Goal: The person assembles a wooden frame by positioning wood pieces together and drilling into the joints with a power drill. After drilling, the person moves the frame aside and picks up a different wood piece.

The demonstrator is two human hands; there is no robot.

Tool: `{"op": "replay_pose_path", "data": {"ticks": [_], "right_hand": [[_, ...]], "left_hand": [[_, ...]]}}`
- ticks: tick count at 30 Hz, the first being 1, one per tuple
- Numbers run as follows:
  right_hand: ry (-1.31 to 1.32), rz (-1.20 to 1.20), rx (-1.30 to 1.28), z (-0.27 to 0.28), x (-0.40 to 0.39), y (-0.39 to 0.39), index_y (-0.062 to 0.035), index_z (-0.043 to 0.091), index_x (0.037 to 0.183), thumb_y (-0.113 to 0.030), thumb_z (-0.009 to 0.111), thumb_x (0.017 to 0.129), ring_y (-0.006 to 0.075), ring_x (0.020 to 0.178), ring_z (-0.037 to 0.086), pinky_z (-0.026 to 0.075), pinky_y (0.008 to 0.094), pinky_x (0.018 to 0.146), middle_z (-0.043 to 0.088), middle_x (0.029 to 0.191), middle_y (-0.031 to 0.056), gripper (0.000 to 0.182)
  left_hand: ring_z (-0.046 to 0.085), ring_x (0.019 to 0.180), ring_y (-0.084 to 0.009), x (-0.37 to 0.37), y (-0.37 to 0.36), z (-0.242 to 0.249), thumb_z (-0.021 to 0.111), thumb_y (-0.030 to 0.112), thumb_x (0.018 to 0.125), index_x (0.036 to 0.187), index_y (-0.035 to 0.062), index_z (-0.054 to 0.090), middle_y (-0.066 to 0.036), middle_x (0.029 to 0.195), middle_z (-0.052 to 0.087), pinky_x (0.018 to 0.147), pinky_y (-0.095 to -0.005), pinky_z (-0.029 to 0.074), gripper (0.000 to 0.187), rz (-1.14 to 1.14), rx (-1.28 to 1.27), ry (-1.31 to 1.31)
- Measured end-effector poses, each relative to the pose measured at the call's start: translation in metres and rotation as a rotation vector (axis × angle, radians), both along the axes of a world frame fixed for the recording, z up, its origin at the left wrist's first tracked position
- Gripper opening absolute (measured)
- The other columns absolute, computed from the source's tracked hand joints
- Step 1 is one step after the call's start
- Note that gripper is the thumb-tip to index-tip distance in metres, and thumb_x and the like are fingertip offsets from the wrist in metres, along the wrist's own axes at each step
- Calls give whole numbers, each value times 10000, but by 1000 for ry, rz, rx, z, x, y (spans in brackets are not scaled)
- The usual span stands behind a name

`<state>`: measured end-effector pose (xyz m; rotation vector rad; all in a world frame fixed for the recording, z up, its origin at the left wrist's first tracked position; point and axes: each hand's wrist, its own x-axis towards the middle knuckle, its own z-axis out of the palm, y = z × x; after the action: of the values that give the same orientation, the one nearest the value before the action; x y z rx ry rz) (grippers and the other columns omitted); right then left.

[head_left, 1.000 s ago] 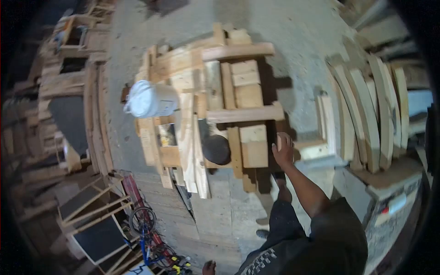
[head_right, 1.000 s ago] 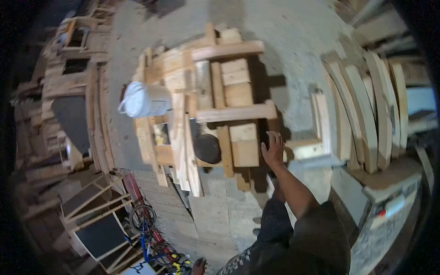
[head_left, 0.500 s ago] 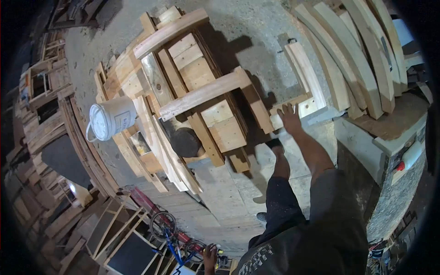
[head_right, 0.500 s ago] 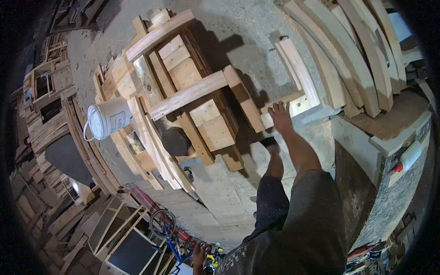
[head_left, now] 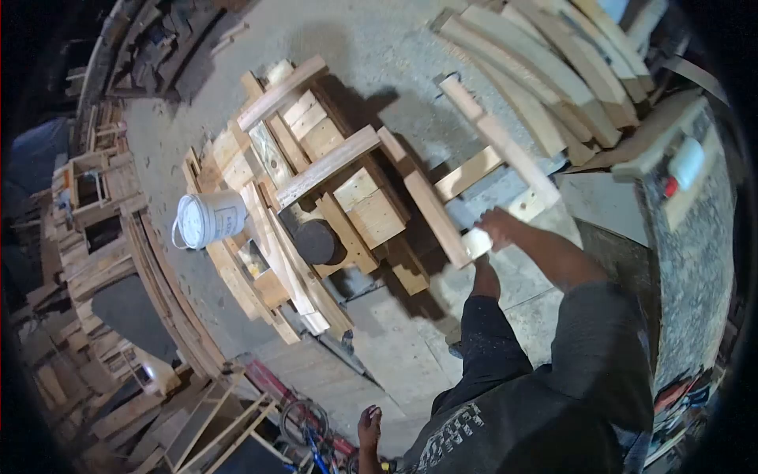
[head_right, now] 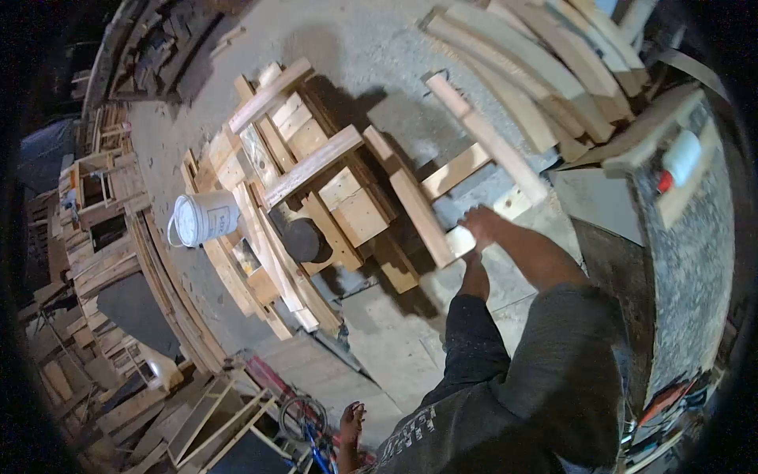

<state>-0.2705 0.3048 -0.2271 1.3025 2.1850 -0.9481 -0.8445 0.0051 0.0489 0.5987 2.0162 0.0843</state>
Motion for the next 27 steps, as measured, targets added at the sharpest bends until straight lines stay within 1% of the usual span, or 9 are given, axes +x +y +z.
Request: {"op": "replay_pose_path", "data": {"ticks": [7, 11, 15, 19, 21, 22, 23, 25, 27], "right_hand": [[537, -405, -156, 154, -17, -131, -143, 580, 1333, -457, 837, 680, 396, 1127, 651, 511, 478, 951, 687, 1235, 177, 769], [679, -796, -105, 295, -21, -264, -127, 560, 1401, -345, 874, 687, 304, 1148, 647, 499, 408, 982, 693, 1234, 154, 810], [1010, -1273, 239, 414, 8, -406, -45, 639, 1313, -160, 857, 698, 224, 1104, 665, 519, 356, 970, 716, 1212, 117, 663], [1490, -1867, 702, 491, 32, -522, 42, 627, 1252, -115, 790, 735, 223, 839, 729, 605, 369, 815, 748, 969, 132, 564], [1746, -1759, 904, 475, 77, -565, 55, 593, 1274, -169, 713, 802, 256, 894, 725, 606, 401, 850, 733, 1028, 148, 537], [1991, -1698, 1093, 468, 91, -573, 57, 551, 1310, -249, 661, 875, 249, 985, 712, 587, 414, 911, 710, 1124, 164, 543], [1913, -1725, 1244, 467, 108, -586, 64, 519, 1338, -313, 662, 938, 246, 1073, 690, 559, 431, 966, 683, 1201, 171, 568], [1506, -2079, 1315, 447, 155, -620, 47, 526, 1354, -390, 659, 980, 249, 1069, 694, 561, 439, 957, 687, 1208, 157, 590], [1699, -2189, 1179, 424, 180, -634, 32, 562, 1329, -329, 685, 986, 260, 1110, 684, 577, 431, 938, 687, 1212, 140, 513]], "left_hand": [[656, 1150, -258, -24, -36, -84, 694, 310, 992, 1323, -43, 611, -178, 1226, 698, 1003, -375, 504, 491, -313, 190, -67], [695, 1023, -237, -24, -72, -117, 699, 372, 981, 1244, -48, 654, -172, 1126, 731, 917, -355, 537, 498, -373, 281, -145], [736, 776, -227, -86, -112, -203, 723, 411, 954, 1193, -62, 681, -143, 902, 759, 744, -353, 581, 531, -835, 156, -207], [749, 773, -252, -103, -122, -230, 713, 450, 933, 1227, 1, 692, -165, 932, 771, 725, -377, 588, 537, -779, -149, -155], [748, 820, -269, -95, -108, -237, 662, 443, 964, 1229, 93, 712, -179, 919, 765, 725, -408, 585, 442, -1040, -104, 95], [734, 826, -300, -86, -96, -235, 671, 402, 947, 1167, 103, 708, -140, 906, 763, 705, -448, 571, 372, -1535, 73, 118], [720, 831, -331, -75, -82, -237, 680, 360, 929, 1104, 114, 703, -101, 894, 762, 685, -489, 557, 303, -2024, 271, 141], [718, 811, -310, -50, -73, -232, 673, 369, 927, 1106, 105, 678, -73, 881, 753, 661, -485, 562, 319, -646, -55, -338], [714, 784, -233, -1, -57, -239, 680, 335, 948, 1156, 102, 674, -62, 895, 729, 677, -444, 575, 312, -632, -69, -254]]}}
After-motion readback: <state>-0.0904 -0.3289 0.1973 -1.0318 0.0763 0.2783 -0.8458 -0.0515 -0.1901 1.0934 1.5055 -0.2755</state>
